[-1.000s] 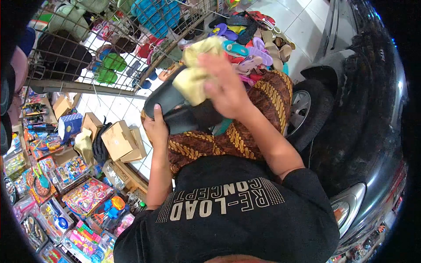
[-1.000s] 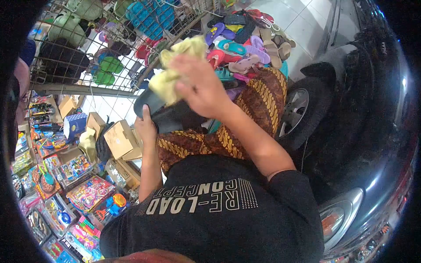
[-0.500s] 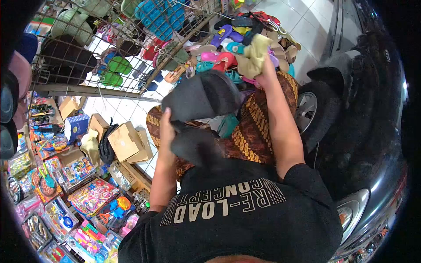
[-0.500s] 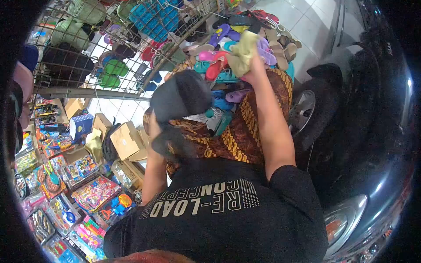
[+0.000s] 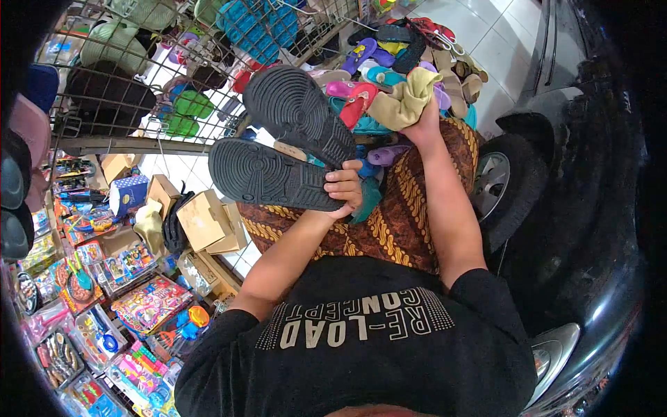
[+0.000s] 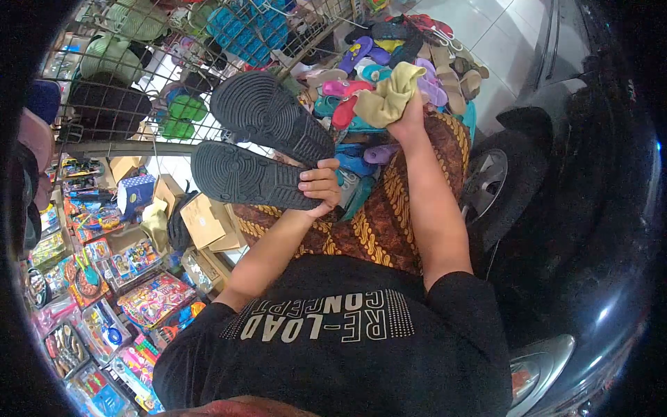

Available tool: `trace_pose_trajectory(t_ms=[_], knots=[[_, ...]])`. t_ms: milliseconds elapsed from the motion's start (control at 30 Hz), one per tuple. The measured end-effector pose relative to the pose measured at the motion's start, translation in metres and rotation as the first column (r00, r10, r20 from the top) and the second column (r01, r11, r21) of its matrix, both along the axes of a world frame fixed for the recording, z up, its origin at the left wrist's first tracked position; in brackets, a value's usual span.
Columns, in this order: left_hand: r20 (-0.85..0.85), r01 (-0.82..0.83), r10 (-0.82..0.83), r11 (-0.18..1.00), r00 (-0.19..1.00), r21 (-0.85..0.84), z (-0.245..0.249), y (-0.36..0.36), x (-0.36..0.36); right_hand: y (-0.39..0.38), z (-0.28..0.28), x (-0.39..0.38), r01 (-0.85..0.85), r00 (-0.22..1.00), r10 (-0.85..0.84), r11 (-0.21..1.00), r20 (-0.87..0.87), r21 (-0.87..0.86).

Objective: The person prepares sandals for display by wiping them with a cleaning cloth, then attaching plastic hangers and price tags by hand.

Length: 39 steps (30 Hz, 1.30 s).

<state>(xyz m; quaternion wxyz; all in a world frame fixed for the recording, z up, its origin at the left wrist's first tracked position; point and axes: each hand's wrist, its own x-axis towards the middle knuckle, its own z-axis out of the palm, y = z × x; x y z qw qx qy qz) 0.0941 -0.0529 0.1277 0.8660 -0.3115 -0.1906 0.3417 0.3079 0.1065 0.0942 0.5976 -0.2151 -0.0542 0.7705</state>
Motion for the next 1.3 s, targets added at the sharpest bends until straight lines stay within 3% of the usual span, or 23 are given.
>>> trace_pose_trajectory(t_ms=[300,367,433,467,500,533,600,633,733,867,900,933,1000,1033,1133,1167,1267,1300], knots=[[-0.062,0.054,-0.056,0.998,0.996,-0.026,-0.002,0.002,0.005,0.002,0.001,-0.003,-0.077,0.997,0.076,0.995,0.019,0.062],[-0.092,0.079,-0.08,0.997,0.993,-0.021,-0.004,0.003,0.005,-0.004,0.032,-0.012,-0.04,0.997,0.034,0.994,0.063,0.102],[-0.179,0.109,-0.112,0.994,0.977,-0.026,0.0,0.003,0.004,-0.024,0.102,-0.034,0.052,0.988,-0.072,0.988,0.135,0.149],[-0.262,0.117,-0.106,0.993,0.959,0.026,-0.002,0.002,0.003,-0.033,0.115,-0.041,0.055,0.974,-0.113,0.958,0.195,0.281],[-0.342,0.133,-0.1,0.988,0.934,0.075,-0.005,0.001,0.003,-0.034,0.104,-0.053,0.055,0.823,-0.314,0.873,0.474,0.484],[-0.419,0.159,-0.091,0.979,0.903,0.128,-0.008,0.003,0.003,-0.035,0.107,-0.066,-0.027,0.557,-0.53,0.758,0.639,0.652],[-0.4,0.218,-0.125,0.956,0.908,0.195,-0.015,0.003,0.001,-0.051,0.128,-0.079,-0.136,0.615,-0.494,0.701,0.614,0.7],[-0.338,0.202,-0.129,0.96,0.932,0.192,-0.002,0.002,0.003,-0.053,0.12,-0.085,-0.121,0.68,-0.375,0.79,0.63,0.601],[-0.168,0.171,-0.147,0.975,0.975,0.139,-0.003,-0.001,0.006,-0.062,0.106,-0.089,-0.197,0.709,-0.304,0.781,0.636,0.593],[0.003,0.125,-0.126,0.991,0.992,0.039,-0.013,-0.016,0.016,-0.067,0.076,-0.088,-0.222,0.731,-0.185,0.846,0.656,0.485],[0.032,0.103,-0.103,0.995,0.994,0.015,-0.014,-0.019,0.019,-0.066,0.069,-0.082,-0.283,0.617,-0.273,0.798,0.738,0.532],[0.063,0.078,-0.078,0.997,0.995,-0.004,-0.015,-0.019,0.021,-0.067,0.063,-0.079,-0.306,0.646,-0.201,0.815,0.736,0.492],[0.065,0.064,-0.063,0.998,0.996,-0.026,-0.012,-0.02,0.022,-0.065,0.055,-0.074,-0.364,0.69,-0.059,0.834,0.722,0.416],[0.067,0.056,-0.054,0.998,0.996,-0.039,-0.01,-0.02,0.022,-0.062,0.053,-0.069,-0.422,0.642,-0.039,0.816,0.766,0.395],[0.029,0.056,-0.054,0.994,0.998,-0.091,0.003,-0.016,0.022,-0.054,0.052,-0.057,-0.469,0.759,0.209,0.832,0.616,0.296],[0.004,0.003,-0.003,0.996,1.0,-0.094,0.01,-0.009,0.018,-0.053,0.036,-0.05,-0.557,0.703,0.324,0.804,0.633,0.207],[-0.031,-0.157,0.155,0.986,0.987,-0.057,0.026,0.022,-0.004,-0.052,0.023,-0.036,-0.697,0.482,0.373,0.712,0.793,0.088],[-0.059,-0.162,0.16,0.986,0.985,-0.04,0.026,0.034,-0.013,-0.051,0.014,-0.039,-0.56,0.567,0.257,0.817,0.783,0.138]])
